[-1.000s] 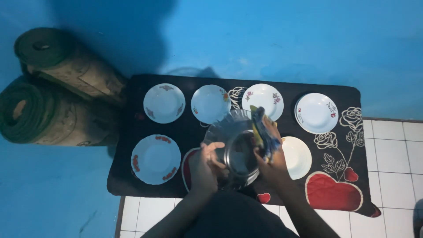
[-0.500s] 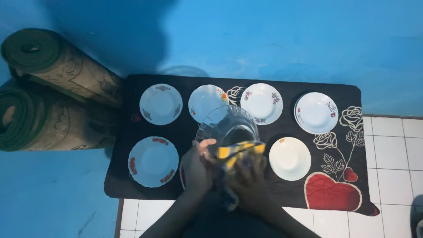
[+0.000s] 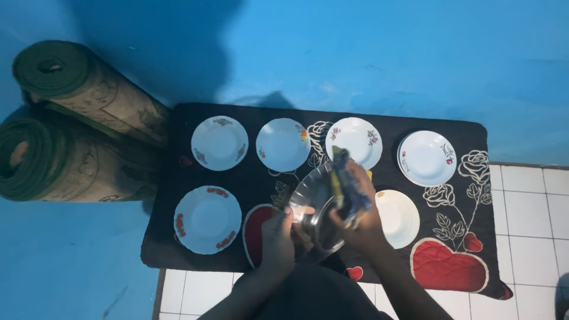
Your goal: Wiping and drying various plates using a cloth on a table.
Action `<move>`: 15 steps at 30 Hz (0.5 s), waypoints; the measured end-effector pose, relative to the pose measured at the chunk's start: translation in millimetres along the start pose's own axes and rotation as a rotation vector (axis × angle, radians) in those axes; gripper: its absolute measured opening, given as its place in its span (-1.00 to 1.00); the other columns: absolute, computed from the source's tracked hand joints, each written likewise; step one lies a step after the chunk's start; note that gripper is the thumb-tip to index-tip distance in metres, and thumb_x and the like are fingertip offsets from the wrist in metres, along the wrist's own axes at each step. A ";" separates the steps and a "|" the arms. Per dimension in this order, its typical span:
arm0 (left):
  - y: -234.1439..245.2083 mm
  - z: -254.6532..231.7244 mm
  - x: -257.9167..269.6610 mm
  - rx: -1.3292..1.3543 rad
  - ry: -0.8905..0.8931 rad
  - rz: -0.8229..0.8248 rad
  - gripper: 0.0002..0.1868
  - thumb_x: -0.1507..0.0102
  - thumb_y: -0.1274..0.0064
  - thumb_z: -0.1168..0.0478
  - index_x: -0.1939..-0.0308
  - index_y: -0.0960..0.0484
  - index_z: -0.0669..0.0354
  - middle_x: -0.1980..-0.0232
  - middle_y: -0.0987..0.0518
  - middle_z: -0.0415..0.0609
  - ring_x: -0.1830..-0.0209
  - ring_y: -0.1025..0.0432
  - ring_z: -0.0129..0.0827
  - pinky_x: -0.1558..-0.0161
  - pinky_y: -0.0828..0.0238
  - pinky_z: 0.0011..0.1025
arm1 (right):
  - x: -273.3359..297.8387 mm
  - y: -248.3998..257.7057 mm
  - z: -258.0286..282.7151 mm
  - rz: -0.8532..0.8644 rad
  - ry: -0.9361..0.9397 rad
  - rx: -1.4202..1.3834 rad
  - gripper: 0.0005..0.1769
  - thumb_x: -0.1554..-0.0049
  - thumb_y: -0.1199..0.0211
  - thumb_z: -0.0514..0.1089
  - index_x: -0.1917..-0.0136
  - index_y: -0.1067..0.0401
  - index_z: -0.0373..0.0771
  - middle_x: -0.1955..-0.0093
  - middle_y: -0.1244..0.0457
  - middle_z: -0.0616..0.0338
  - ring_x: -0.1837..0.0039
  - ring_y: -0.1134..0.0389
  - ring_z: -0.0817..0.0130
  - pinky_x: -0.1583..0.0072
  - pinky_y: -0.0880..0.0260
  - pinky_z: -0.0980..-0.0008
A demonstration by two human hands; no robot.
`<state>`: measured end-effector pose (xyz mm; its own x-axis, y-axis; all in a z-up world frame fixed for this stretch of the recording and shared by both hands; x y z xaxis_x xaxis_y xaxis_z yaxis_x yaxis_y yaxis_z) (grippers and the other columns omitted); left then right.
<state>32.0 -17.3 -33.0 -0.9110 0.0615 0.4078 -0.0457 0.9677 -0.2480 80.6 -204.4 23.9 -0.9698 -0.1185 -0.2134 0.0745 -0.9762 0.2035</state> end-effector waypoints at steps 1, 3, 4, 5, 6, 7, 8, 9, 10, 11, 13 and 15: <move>0.8 -4.6 -1.5 0.001 -0.003 -0.001 -0.45 -0.50 0.48 -0.01 0.06 -0.61 0.27 0.41 -0.60 0.07 0.51 -0.56 -0.38 0.48 -0.50 -0.48 | 0.6 -3.3 -9.1 0.001 0.003 0.000 -0.02 -0.20 -0.40 0.07 -0.66 0.06 -0.26 -0.60 -0.02 -0.09 -0.64 -0.07 -0.05 -0.55 -0.11 -0.02; 2.6 -15.1 -4.0 0.017 -0.051 -0.007 -0.48 -0.48 0.46 0.01 0.05 -0.59 0.27 0.30 -0.65 0.08 0.39 -0.62 -0.39 0.42 -0.57 -0.49 | 4.0 -18.6 -17.0 0.066 0.248 0.804 0.13 0.17 -0.49 0.20 -0.52 -0.07 -0.18 -0.50 -0.05 -0.12 -0.57 0.07 -0.27 -0.35 -0.02 -0.41; 8.0 -6.2 -7.2 0.020 -0.052 -0.007 -0.48 -0.48 0.46 0.01 0.05 -0.59 0.27 0.30 -0.65 0.08 0.39 -0.62 -0.39 0.42 -0.57 -0.49 | 15.0 -23.1 -23.0 0.068 0.248 0.806 0.13 0.17 -0.49 0.20 -0.52 -0.07 -0.18 -0.50 -0.05 -0.12 -0.57 0.07 -0.27 -0.35 -0.02 -0.41; 13.5 -4.6 -9.7 -0.085 -0.172 -0.020 -0.51 -0.47 0.42 0.00 -0.02 -0.53 0.32 0.22 -0.64 0.09 0.32 -0.64 -0.38 0.38 -0.60 -0.49 | 29.7 -34.1 -20.9 0.077 0.453 1.000 -0.08 0.04 -0.45 0.09 -0.50 -0.14 -0.02 -0.56 -0.03 0.02 -0.64 0.10 -0.23 -0.40 0.00 -0.43; 18.3 -3.1 -11.8 -0.192 -0.293 -0.034 -0.52 -0.47 0.38 0.00 -0.09 -0.47 0.35 0.14 -0.64 0.11 0.26 -0.65 -0.37 0.34 -0.63 -0.50 | 45.5 -46.3 -21.4 0.086 0.665 1.187 -0.27 -0.10 -0.41 -0.02 -0.49 -0.22 0.13 -0.62 -0.01 0.17 -0.71 0.13 -0.19 -0.44 0.01 -0.46; 17.2 -18.8 -8.6 -0.190 -0.293 -0.036 -0.52 -0.47 0.38 0.00 -0.09 -0.47 0.35 0.14 -0.64 0.11 0.26 -0.65 -0.37 0.34 -0.63 -0.50 | 53.4 -48.5 -10.1 0.088 0.667 1.187 -0.27 -0.10 -0.41 -0.02 -0.49 -0.22 0.13 -0.62 -0.01 0.17 -0.71 0.13 -0.19 -0.44 0.01 -0.46; 15.1 -46.4 -0.7 -0.398 -0.505 -0.082 -0.51 -0.51 0.35 -0.04 -0.14 -0.45 0.35 0.10 -0.63 0.11 0.21 -0.64 -0.34 0.26 -0.60 -0.47 | 61.5 -52.9 -0.3 0.164 0.645 1.061 -0.32 -0.06 -0.39 0.04 -0.42 -0.29 0.10 -0.59 0.00 0.10 -0.67 0.15 -0.26 -0.38 0.04 -0.58; 10.4 -72.0 9.4 -0.607 -0.716 -0.127 -0.49 -0.54 0.32 -0.08 -0.20 -0.42 0.35 0.06 -0.62 0.11 0.17 -0.62 -0.31 0.18 -0.57 -0.45 | 69.8 -57.3 9.8 0.238 0.622 0.934 -0.36 -0.01 -0.37 0.10 -0.36 -0.35 0.06 -0.55 0.01 0.03 -0.62 0.17 -0.32 -0.31 0.06 -0.69; 11.4 -67.0 4.9 -0.607 -0.717 -0.125 -0.49 -0.54 0.32 -0.08 -0.20 -0.42 0.35 0.06 -0.62 0.11 0.17 -0.62 -0.31 0.18 -0.57 -0.45 | 79.4 -54.5 -3.8 0.236 0.622 0.936 -0.36 -0.01 -0.37 0.10 -0.36 -0.35 0.06 -0.55 0.01 0.03 -0.62 0.17 -0.32 -0.31 0.06 -0.69; 20.8 -58.7 -2.6 -0.357 -0.620 -0.163 -0.45 -0.56 0.33 -0.12 -0.17 -0.47 0.35 0.16 -0.60 0.05 0.26 -0.58 -0.33 0.21 -0.54 -0.45 | 88.4 -50.9 -17.7 0.230 0.604 0.915 -0.39 -0.02 -0.35 0.10 -0.32 -0.36 0.00 -0.55 0.05 -0.08 -0.60 0.19 -0.42 -0.30 0.08 -0.73; 25.8 -53.2 -9.3 -0.107 -0.517 -0.192 -0.41 -0.58 0.35 -0.16 -0.14 -0.53 0.34 0.27 -0.57 0.00 0.35 -0.54 -0.35 0.25 -0.50 -0.44 | 93.2 -43.7 -85.3 0.223 0.587 0.898 -0.42 -0.03 -0.33 0.10 -0.29 -0.38 -0.06 -0.55 0.08 -0.18 -0.57 0.20 -0.51 -0.29 0.10 -0.77; 19.0 -31.5 -12.1 0.487 -0.009 -0.127 -0.34 -0.50 0.42 -0.16 -0.09 -0.57 0.38 0.45 -0.54 -0.02 0.58 -0.45 -0.39 0.48 -0.45 -0.48 | 110.9 -10.6 -178.4 -0.181 0.540 1.050 -0.60 -0.19 -0.30 -0.21 -0.26 -0.28 -0.19 -0.69 0.07 -0.15 -0.70 0.02 -0.41 -0.57 -0.06 -0.37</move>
<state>55.0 8.1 -14.9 -0.8893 -0.0534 0.4541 -0.3402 0.7409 -0.5791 13.7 -239.6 -172.3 -0.7048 -0.3007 -0.6425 -0.5236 -0.3905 0.7572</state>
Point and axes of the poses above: each hand's wrist, its own x-axis away from the middle knuckle, its own y-axis out of the back of the hand, z = x × y, the point moved 6 cm from there along -x, towards the middle knuckle
